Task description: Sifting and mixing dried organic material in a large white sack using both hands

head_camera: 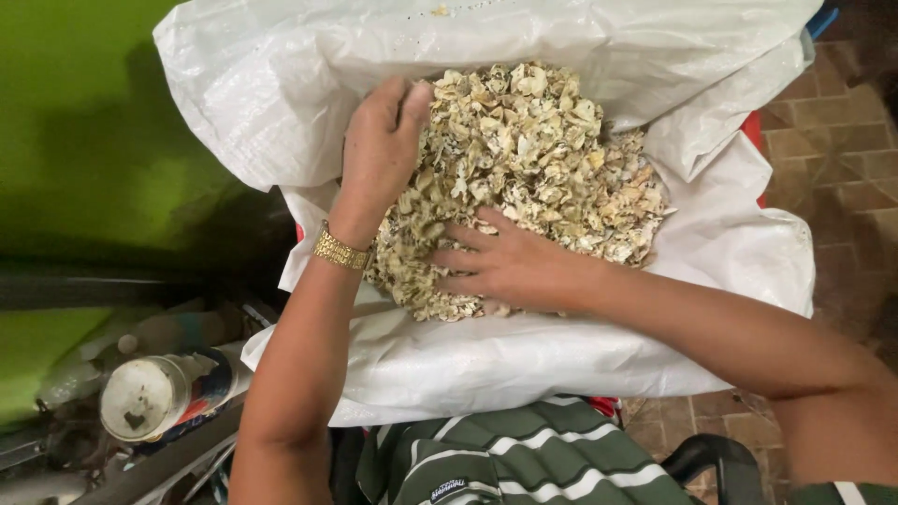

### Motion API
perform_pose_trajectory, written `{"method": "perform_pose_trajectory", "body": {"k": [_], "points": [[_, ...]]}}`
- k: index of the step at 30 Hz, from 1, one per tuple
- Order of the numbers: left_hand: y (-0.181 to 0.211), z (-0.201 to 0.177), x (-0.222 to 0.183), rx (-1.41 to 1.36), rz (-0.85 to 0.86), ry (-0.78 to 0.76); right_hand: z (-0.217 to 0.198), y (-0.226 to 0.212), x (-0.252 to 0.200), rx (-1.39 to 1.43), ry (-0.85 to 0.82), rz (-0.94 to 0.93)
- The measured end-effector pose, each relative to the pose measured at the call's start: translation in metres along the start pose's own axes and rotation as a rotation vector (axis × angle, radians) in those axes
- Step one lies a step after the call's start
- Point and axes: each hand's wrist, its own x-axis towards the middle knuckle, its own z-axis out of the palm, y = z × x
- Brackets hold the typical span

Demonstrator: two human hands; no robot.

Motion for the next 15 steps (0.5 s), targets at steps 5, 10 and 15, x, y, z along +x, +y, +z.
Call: {"method": "perform_pose_trajectory", "body": {"k": [5,10,15], "points": [[0.007,-0.015,-0.007,-0.057,-0.018,-0.198,-0.026,0.013,0.012,0.22,-0.088,0.318],[0.019,-0.019,-0.005,-0.18,0.025,-0.165,-0.059,0.03,0.017,0.679,-0.3,0.998],[0.018,-0.019,-0.008,-0.149,-0.036,-0.122,-0.019,0.063,-0.03,0.134,-0.198,0.536]]}}
